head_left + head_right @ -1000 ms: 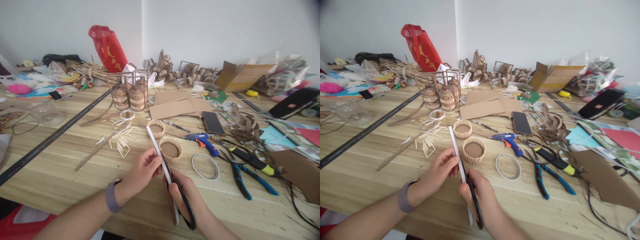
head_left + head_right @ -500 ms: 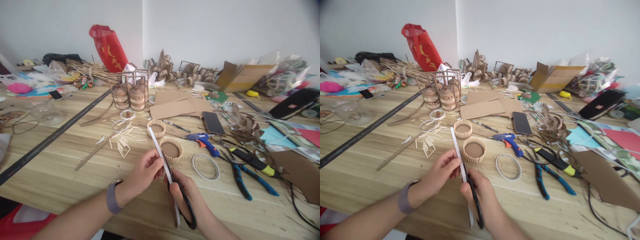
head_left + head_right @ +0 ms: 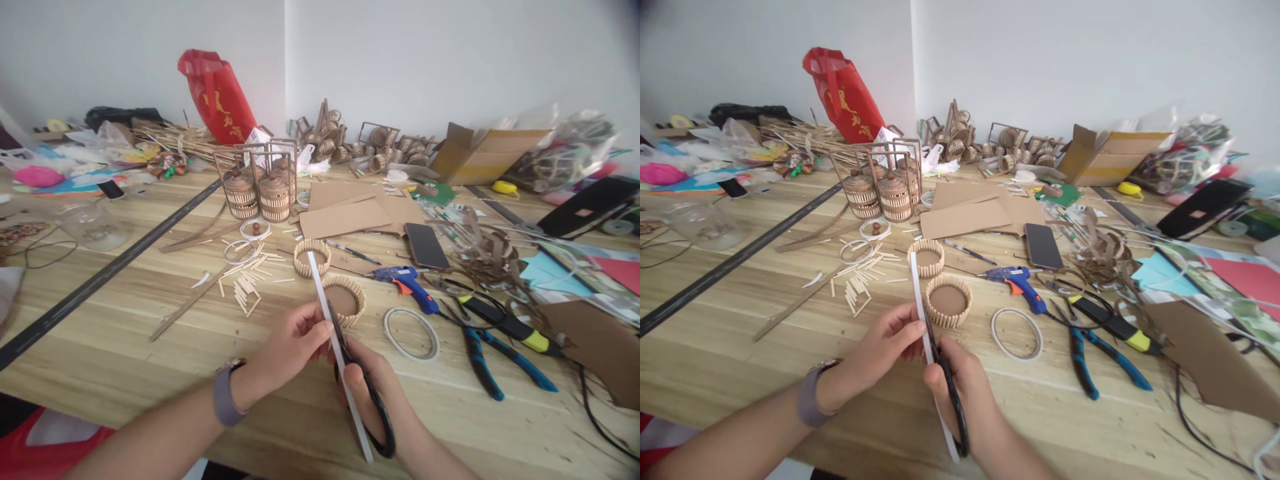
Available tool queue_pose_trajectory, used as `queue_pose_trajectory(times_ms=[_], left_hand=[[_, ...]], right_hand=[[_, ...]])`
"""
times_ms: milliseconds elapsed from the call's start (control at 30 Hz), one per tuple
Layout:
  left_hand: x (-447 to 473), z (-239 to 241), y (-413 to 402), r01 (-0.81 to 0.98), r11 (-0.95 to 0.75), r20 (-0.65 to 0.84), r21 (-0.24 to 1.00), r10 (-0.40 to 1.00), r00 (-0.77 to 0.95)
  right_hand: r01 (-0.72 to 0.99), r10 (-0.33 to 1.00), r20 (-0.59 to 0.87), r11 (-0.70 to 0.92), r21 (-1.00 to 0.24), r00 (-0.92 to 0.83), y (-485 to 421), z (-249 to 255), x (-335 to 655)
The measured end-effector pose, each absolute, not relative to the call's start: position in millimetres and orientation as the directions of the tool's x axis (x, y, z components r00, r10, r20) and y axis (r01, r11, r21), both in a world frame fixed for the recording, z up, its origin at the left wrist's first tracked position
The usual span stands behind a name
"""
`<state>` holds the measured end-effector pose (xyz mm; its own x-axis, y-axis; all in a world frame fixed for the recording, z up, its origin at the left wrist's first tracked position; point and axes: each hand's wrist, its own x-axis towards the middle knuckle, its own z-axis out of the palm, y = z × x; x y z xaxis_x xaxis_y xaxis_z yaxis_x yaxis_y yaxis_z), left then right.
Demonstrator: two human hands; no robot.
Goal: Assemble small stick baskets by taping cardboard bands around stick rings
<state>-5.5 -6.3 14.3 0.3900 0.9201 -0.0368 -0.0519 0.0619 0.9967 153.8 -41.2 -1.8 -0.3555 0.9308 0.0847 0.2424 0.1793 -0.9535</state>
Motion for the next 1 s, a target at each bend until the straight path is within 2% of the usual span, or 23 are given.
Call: queue_pose_trajectory(times_ms=[67,167,300,667,1000], left_hand=[[-6.8,15.2,-5.2,0.012,0.028,-0.031,1.000,0.919,0.392],[-8.9,15.6,-2.8,0.084,0.002,-0.026,0.996,0.959,0.282],[-10.4,14.8,0.7,0.019,-0.002,-0.001,1.000,0.983,0.186],[-7.8,10.1,-1.7,-0.037,0.044,-0.035,0.998,0.976,0.215],[-6.7,10.4,-3.8,-0.027,0.051,-0.044,0.998,0.972,0.231]], right_hand=[[0.246,0.935,0.085,0.177,-0.953,-0.346,-41.6,-0.6,154.1],[0.274,0.938,0.087,0.186,-0.944,-0.337,-40.9,-0.3,154.0],[0.338,0.934,0.103,0.224,-0.914,-0.342,-39.2,-2.2,153.3],[0.336,0.914,0.115,0.257,-0.906,-0.389,-40.1,-5.8,154.5],[0.291,0.926,0.095,0.211,-0.933,-0.367,-40.7,-2.0,152.1]])
